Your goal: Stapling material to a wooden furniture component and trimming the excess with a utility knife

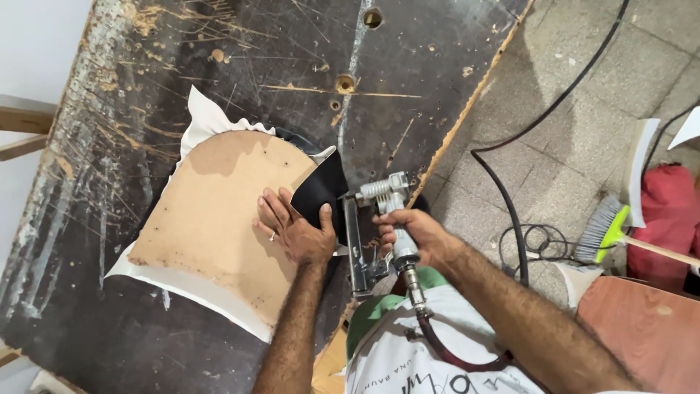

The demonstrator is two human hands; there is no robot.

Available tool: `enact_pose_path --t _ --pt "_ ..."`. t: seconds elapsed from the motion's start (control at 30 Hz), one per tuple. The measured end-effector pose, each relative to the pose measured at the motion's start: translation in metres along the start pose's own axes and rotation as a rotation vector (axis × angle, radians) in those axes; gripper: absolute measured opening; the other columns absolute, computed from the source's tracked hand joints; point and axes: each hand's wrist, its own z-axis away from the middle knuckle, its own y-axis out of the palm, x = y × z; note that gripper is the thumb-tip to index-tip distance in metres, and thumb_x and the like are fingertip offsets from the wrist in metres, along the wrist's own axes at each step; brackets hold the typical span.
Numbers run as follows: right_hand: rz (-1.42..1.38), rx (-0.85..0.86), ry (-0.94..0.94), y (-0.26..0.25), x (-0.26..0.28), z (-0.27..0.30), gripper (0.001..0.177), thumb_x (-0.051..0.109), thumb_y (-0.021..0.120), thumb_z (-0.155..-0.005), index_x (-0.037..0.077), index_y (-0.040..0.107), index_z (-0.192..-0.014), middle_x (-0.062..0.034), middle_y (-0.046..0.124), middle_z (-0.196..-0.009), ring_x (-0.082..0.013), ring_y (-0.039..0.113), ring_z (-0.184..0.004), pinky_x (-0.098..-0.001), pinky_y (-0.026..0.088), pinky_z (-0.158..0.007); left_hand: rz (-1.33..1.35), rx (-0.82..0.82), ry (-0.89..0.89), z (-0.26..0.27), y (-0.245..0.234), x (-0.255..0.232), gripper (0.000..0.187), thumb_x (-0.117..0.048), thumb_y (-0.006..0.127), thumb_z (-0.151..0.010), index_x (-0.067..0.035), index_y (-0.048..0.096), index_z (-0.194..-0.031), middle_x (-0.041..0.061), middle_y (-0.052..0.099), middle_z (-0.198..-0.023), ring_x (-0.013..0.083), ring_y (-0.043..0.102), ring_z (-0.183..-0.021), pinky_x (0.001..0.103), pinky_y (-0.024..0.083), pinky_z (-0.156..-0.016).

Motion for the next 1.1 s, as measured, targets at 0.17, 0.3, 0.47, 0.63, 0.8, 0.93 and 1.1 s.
enact_pose_path --t 0.17,0.3,0.47,0.63,0.8,0.93,1.1 --pt "0.060 -0.105 -0.187 0.002 0.056 0.019 0.014 0.012 0.063 -0.089 0.009 0.057 -0.102 0.0058 0.050 -0.074 -0.0078 0.056 -0.058 -0.0272 0.051 -0.059 0.014 0.021 -0.030 0.001 -0.002 -0.002 0.096 -0.059 0.058 -0.089 0.002 0.030 -0.158 0.026 0.014 -0.169 0.0408 0.005 -0.158 0.064 0.001 -0.125" --pt "0.329 -0.263 -0.624 0.001 0.110 -0.004 0.027 0.013 0.075 -0.088 0.000 0.059 -0.105 -0.0183 0.065 -0.075 -0.0292 0.070 -0.060 -0.0464 0.061 -0.055 0.011 0.024 -0.035 -0.001 0.003 0.001 0.097 -0.062 0.057 -0.089 0.002 0.032 -0.158 0.026 0.015 -0.169 0.0412 0.005 -0.159 0.064 0.002 -0.125" --pt "1.277 -0.538 -1.114 0.016 0.137 -0.005 0.065 0.026 0.083 -0.084 0.002 0.058 -0.139 -0.0254 0.065 -0.124 -0.0413 0.062 -0.119 -0.0508 0.049 -0.103 0.014 0.008 -0.037 -0.002 0.007 0.002 0.098 -0.064 0.057 -0.088 0.002 0.033 -0.157 0.026 0.015 -0.169 0.0419 0.006 -0.158 0.064 0.002 -0.125" --pt "1.751 -0.109 -1.736 0.036 0.093 -0.026 0.054 0.003 0.079 -0.077 0.000 0.066 -0.130 -0.0217 0.065 -0.128 -0.0412 0.058 -0.129 -0.0511 0.039 -0.117 0.008 -0.037 -0.038 -0.005 0.001 -0.001 0.098 -0.063 0.060 -0.087 0.003 0.036 -0.156 0.027 0.020 -0.168 0.0428 0.011 -0.157 0.064 0.003 -0.125" --pt "2.375 0.653 -1.304 0.102 0.055 -0.053 0.113 0.015 0.096 -0.056 0.002 0.041 -0.154 -0.0248 0.051 -0.149 -0.0420 0.046 -0.141 -0.0481 0.035 -0.123 -0.010 -0.085 -0.012 -0.001 0.010 0.004 0.101 -0.066 0.065 -0.081 -0.001 0.040 -0.154 0.025 0.027 -0.166 0.0410 0.018 -0.156 0.063 0.002 -0.127" --pt "2.452 0.770 -1.594 0.064 0.068 -0.140 0.096 0.067 0.064 -0.071 0.006 0.054 -0.144 -0.0144 0.052 -0.152 -0.0310 0.045 -0.145 -0.0410 0.033 -0.126 0.051 -0.339 0.028 -0.007 0.001 -0.002 0.094 -0.077 0.043 -0.094 0.001 0.054 -0.144 0.024 0.042 -0.159 0.0403 0.035 -0.150 0.063 0.012 -0.125" --pt "2.644 0.710 -1.536 0.079 0.070 -0.121 0.099 0.056 0.079 -0.057 0.008 0.058 -0.142 -0.0112 0.052 -0.152 -0.0294 0.046 -0.144 -0.0395 0.035 -0.125 0.221 -0.413 0.061 0.000 -0.006 0.002 0.064 -0.049 0.077 -0.082 0.000 0.070 -0.121 0.018 0.060 -0.144 0.0354 0.052 -0.139 0.057 0.027 -0.122"
